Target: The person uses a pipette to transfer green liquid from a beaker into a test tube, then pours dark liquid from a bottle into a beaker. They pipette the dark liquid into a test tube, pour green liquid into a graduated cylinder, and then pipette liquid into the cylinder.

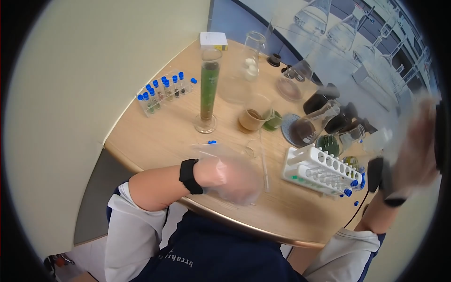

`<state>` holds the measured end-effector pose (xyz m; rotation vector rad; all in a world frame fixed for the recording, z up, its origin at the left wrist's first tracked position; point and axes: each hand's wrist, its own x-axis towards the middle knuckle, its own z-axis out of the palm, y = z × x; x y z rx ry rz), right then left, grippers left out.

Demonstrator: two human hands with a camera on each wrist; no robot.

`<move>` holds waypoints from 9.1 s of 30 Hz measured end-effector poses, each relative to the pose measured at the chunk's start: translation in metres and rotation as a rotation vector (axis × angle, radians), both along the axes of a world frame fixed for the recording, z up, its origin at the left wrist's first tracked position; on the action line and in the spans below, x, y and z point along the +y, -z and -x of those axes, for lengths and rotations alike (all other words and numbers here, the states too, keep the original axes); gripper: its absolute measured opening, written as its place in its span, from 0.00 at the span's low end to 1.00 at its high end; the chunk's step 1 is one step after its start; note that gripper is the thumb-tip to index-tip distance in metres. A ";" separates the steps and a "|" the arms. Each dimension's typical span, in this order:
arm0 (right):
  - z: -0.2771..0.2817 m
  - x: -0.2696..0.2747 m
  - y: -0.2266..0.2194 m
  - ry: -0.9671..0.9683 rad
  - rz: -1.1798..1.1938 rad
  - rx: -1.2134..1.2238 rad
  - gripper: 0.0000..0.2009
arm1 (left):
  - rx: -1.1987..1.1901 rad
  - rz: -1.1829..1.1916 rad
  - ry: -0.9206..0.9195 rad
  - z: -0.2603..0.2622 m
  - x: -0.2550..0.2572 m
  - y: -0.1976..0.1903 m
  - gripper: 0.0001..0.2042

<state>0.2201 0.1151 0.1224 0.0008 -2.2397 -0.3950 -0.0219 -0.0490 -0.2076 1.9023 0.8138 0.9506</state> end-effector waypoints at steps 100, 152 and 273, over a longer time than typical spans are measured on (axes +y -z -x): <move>0.230 -0.052 0.003 -0.461 0.669 -0.824 0.08 | 0.169 -0.241 -0.223 0.002 0.001 -0.035 0.06; 0.223 -0.068 0.009 -0.414 0.784 -0.664 0.10 | 0.306 -0.070 -0.213 -0.001 0.000 -0.069 0.07; 0.256 -0.020 0.052 -1.134 1.553 -0.639 0.07 | 0.616 0.017 -0.117 -0.002 0.002 -0.091 0.07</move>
